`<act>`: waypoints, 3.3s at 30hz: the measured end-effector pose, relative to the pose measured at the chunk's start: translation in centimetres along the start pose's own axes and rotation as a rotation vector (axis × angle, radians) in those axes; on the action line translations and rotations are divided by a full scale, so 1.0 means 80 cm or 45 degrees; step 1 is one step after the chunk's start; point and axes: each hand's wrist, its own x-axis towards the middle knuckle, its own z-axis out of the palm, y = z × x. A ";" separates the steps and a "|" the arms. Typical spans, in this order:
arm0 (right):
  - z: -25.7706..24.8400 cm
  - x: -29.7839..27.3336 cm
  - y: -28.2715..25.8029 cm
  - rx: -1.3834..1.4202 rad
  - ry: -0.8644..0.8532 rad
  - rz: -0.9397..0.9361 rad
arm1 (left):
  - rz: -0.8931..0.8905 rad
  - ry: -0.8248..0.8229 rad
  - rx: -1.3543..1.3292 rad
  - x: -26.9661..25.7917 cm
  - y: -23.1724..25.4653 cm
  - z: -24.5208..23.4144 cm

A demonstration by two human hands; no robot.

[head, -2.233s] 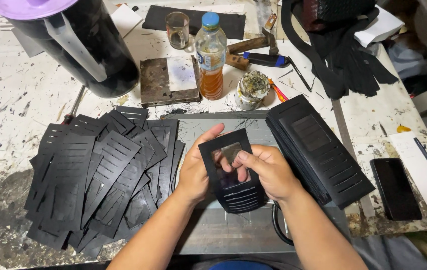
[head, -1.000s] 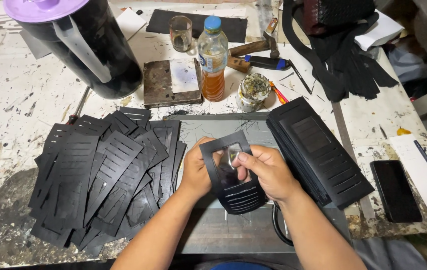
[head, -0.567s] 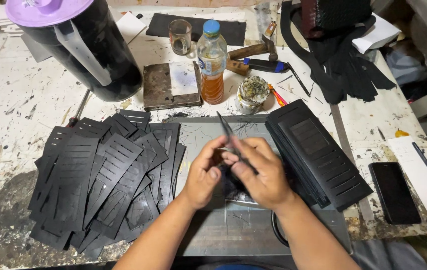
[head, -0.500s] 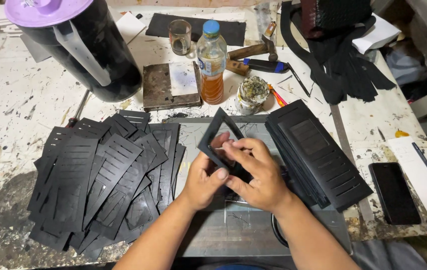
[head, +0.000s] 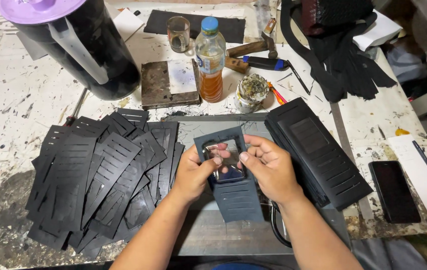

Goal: Trimming and folding black leather components for assembly

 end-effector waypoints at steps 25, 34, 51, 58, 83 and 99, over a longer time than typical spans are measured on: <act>0.003 0.006 -0.045 -0.059 -0.476 0.244 | -0.313 -0.140 0.290 -0.011 0.034 0.008; 0.002 0.008 -0.003 -0.411 -0.247 0.051 | -0.314 -0.174 0.722 -0.007 0.022 0.002; -0.008 0.008 0.004 -0.153 -0.014 0.196 | -0.351 -0.250 0.551 -0.009 0.023 0.002; 0.006 0.009 -0.020 -0.220 -0.182 0.073 | -0.321 -0.268 0.545 -0.010 0.023 0.001; 0.002 0.013 -0.033 -0.589 -0.264 -0.177 | -0.280 -0.248 0.496 -0.002 0.047 -0.003; -0.017 0.004 -0.035 -0.483 0.014 -0.058 | -0.297 -0.311 0.490 0.010 0.028 -0.026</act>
